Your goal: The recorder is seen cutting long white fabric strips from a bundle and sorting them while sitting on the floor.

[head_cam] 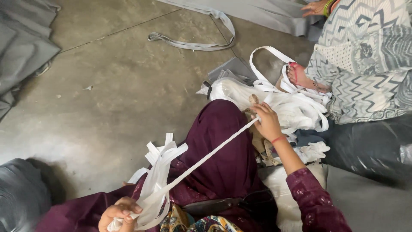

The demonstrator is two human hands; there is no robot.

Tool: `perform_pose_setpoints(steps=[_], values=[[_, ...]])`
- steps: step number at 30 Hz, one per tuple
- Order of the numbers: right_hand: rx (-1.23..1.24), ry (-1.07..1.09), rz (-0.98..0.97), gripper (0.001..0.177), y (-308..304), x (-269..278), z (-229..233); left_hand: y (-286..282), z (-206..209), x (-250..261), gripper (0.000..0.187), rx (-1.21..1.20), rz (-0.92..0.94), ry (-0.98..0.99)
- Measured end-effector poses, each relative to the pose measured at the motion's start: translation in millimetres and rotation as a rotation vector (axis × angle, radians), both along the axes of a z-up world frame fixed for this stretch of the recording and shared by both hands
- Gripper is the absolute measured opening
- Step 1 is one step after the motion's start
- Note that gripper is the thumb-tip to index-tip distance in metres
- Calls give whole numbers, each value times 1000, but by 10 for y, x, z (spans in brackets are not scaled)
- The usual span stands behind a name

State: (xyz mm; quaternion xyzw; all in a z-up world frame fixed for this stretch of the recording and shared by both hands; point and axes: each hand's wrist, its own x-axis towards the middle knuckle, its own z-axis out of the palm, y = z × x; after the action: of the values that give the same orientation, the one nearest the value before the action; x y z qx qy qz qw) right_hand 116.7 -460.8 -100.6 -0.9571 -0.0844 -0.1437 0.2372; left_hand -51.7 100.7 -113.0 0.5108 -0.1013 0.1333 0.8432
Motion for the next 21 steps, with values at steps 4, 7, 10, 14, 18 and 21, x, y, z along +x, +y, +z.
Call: perform_pose_setpoints(steps=[4, 7, 10, 14, 18, 21], values=[[-66, -55, -191, 16, -404, 96, -365, 76, -12, -31, 10, 94, -41, -73], [-105, -84, -353, 13, -639, 52, -471, 117, -148, -29, 10, 116, -27, -21], [-91, -115, -435, 24, -772, -102, -502, -87, 37, 21, 10, 145, 15, 2], [31, -152, -509, 29, -793, -235, -581, -159, 95, 69, 8, 138, 34, -31], [89, -202, -458, 26, -422, -193, -331, 292, -125, 81, 9, 28, -21, -42], [153, -238, -368, 24, 71, -180, 8, 1064, -647, -159, 19, 20, -67, -67]])
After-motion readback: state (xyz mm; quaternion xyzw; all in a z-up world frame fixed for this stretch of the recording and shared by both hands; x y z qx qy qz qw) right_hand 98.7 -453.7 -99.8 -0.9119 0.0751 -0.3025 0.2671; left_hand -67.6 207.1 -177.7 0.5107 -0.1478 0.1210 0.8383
